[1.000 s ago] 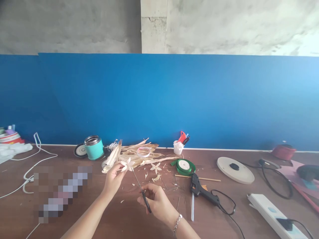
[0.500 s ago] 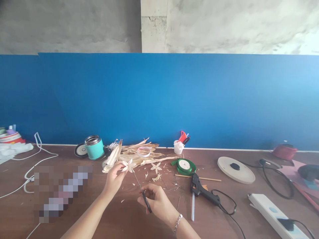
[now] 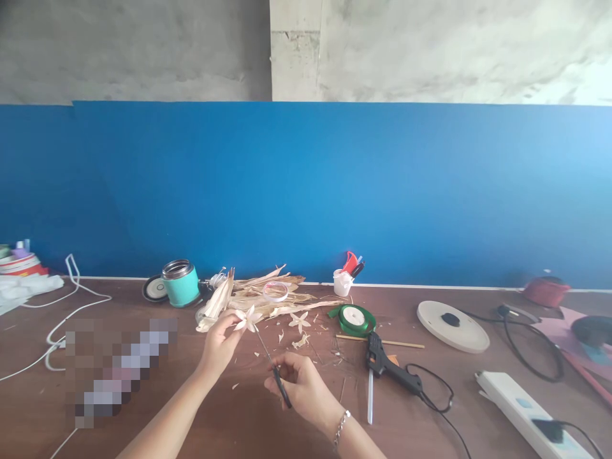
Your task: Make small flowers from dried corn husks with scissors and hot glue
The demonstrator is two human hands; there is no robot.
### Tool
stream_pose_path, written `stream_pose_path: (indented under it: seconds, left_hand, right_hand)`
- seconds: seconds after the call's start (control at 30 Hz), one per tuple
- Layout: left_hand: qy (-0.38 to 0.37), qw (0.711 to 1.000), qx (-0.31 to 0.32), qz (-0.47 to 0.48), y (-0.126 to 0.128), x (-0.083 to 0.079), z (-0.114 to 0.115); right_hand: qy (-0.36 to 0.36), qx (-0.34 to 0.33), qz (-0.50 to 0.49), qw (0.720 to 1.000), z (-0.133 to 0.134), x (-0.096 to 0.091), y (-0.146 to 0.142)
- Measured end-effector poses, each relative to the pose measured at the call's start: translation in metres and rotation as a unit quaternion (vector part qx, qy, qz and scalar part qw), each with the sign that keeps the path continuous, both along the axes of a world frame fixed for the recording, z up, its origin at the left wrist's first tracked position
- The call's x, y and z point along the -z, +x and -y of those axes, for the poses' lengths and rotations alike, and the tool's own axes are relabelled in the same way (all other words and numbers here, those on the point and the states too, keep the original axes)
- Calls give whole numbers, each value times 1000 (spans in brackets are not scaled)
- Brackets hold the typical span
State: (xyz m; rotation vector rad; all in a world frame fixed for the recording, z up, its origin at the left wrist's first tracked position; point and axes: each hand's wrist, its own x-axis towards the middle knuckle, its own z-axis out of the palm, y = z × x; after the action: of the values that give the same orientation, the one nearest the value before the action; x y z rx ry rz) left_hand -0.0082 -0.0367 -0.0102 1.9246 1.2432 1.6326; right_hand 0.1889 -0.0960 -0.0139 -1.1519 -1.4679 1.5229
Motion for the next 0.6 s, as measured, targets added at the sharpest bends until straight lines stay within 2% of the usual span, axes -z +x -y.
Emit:
stream_pose_path:
  seconds: [0.47,0.6]
  left_hand:
    - [4,1000,-8,-9,-1,1,0]
    - [13,1000,-4,-26,1,-1,2]
  right_hand:
    - [-6,12,33,999,0,-2,-1]
    - [-20,53,-31,998,0,-5,0]
